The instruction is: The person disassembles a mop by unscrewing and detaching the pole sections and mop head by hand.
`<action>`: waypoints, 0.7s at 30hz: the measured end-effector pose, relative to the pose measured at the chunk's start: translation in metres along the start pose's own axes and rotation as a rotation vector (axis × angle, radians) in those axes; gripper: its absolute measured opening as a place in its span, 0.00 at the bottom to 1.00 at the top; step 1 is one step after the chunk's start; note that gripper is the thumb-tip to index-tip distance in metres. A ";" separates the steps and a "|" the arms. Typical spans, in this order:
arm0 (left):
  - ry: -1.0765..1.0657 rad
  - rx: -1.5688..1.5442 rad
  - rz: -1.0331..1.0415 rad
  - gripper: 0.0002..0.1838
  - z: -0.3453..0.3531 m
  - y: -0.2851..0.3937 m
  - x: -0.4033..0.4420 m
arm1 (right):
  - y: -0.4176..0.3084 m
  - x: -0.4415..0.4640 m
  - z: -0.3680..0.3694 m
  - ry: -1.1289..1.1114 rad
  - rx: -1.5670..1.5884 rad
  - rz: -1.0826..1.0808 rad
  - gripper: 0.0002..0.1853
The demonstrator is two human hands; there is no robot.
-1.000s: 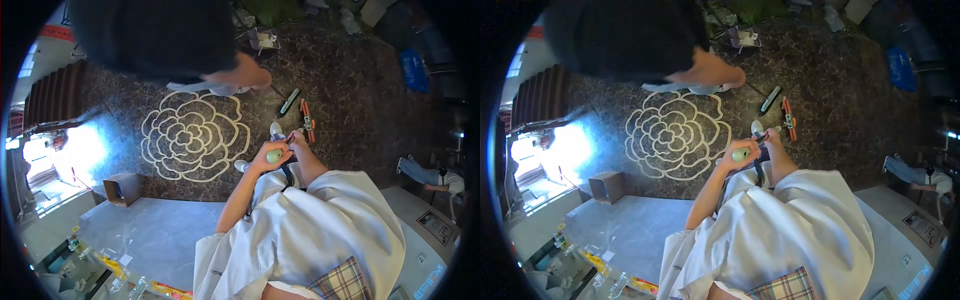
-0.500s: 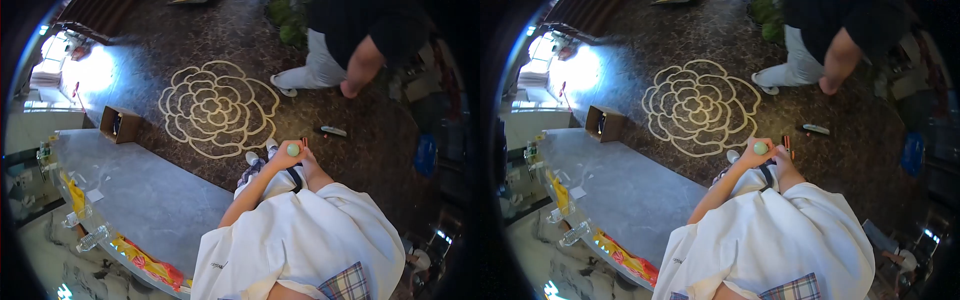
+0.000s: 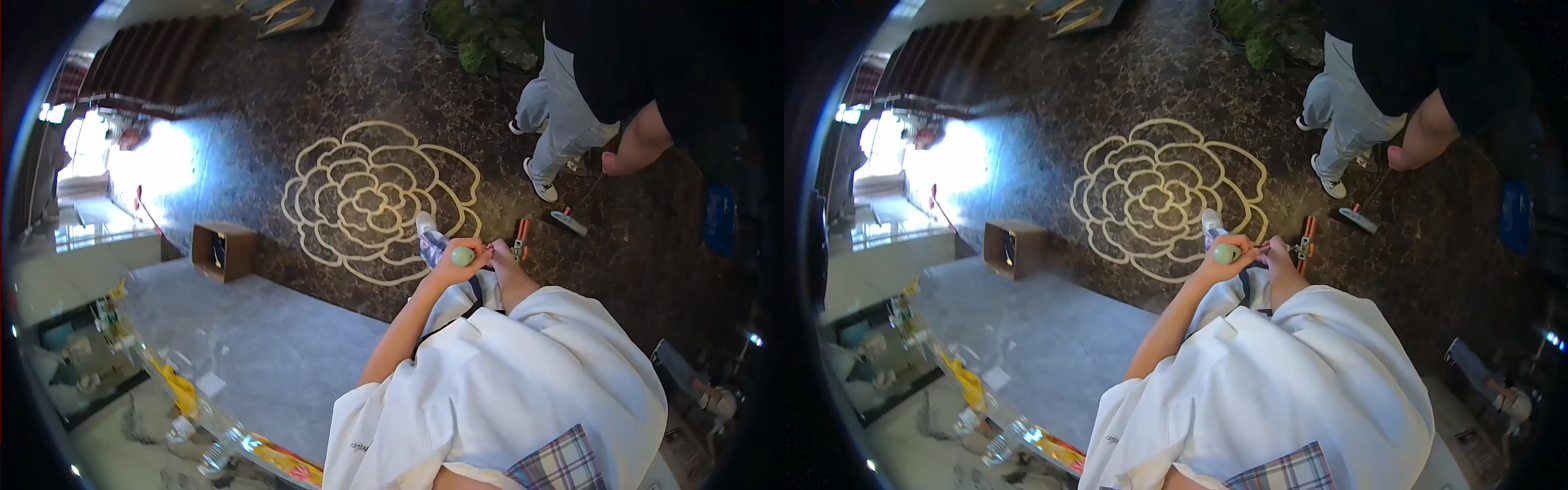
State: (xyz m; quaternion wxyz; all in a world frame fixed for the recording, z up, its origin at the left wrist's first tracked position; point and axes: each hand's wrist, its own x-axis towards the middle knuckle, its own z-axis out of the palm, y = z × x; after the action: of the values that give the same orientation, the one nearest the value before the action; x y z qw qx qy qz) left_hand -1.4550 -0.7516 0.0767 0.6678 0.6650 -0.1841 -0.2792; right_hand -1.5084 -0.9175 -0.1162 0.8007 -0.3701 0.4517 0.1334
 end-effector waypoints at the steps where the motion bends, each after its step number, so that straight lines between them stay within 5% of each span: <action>1: 0.002 0.083 0.000 0.15 -0.015 0.004 0.010 | -0.003 0.007 0.014 -0.009 0.007 0.002 0.11; 21: -0.206 0.006 0.088 0.12 -0.185 0.035 0.098 | -0.041 0.066 0.182 -0.002 -0.038 -0.044 0.14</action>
State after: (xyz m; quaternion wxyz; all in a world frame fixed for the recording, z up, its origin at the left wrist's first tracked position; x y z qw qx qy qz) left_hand -1.2609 -0.6683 0.0906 0.6550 0.6260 -0.2815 -0.3161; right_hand -1.3352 -0.8239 -0.0931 0.7968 -0.3947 0.4402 0.1247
